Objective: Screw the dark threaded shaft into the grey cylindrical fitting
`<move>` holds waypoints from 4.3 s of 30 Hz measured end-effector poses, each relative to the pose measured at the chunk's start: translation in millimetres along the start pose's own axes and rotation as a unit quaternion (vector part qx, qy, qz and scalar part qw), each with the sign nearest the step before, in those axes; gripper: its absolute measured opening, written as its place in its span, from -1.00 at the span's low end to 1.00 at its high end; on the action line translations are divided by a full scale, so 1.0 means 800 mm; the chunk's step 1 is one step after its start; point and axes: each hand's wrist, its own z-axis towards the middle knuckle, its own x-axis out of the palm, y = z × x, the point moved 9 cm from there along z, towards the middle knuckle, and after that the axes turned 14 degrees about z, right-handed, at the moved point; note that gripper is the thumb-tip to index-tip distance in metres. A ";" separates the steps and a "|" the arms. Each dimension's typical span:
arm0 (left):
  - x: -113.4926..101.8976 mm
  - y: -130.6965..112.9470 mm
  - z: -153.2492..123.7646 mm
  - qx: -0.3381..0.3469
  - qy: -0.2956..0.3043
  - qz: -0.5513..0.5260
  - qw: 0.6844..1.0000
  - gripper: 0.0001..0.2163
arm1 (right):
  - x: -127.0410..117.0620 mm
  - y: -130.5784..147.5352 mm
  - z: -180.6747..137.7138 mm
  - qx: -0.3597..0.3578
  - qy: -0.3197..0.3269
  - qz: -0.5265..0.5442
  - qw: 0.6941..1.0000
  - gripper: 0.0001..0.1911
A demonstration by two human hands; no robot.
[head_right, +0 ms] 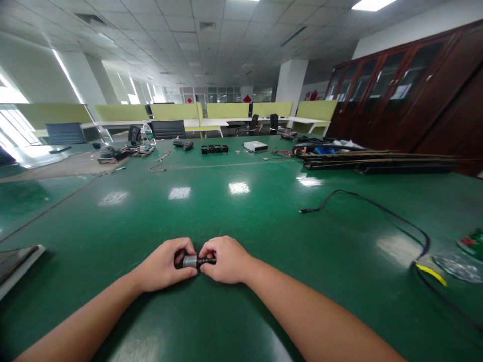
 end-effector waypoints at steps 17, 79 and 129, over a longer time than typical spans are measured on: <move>0.004 0.002 -0.001 -0.003 0.007 -0.011 1.000 -0.80 | -0.003 0.004 -0.001 -0.013 -0.012 0.010 1.000 -0.80; 0.002 0.010 -0.003 -0.010 -0.012 -0.058 0.998 -0.79 | -0.006 0.002 -0.004 0.000 -0.002 0.061 0.998 -0.76; -0.003 0.002 -0.001 -0.025 -0.013 -0.045 0.999 -0.81 | -0.011 0.008 -0.007 -0.038 -0.005 -0.010 0.999 -0.88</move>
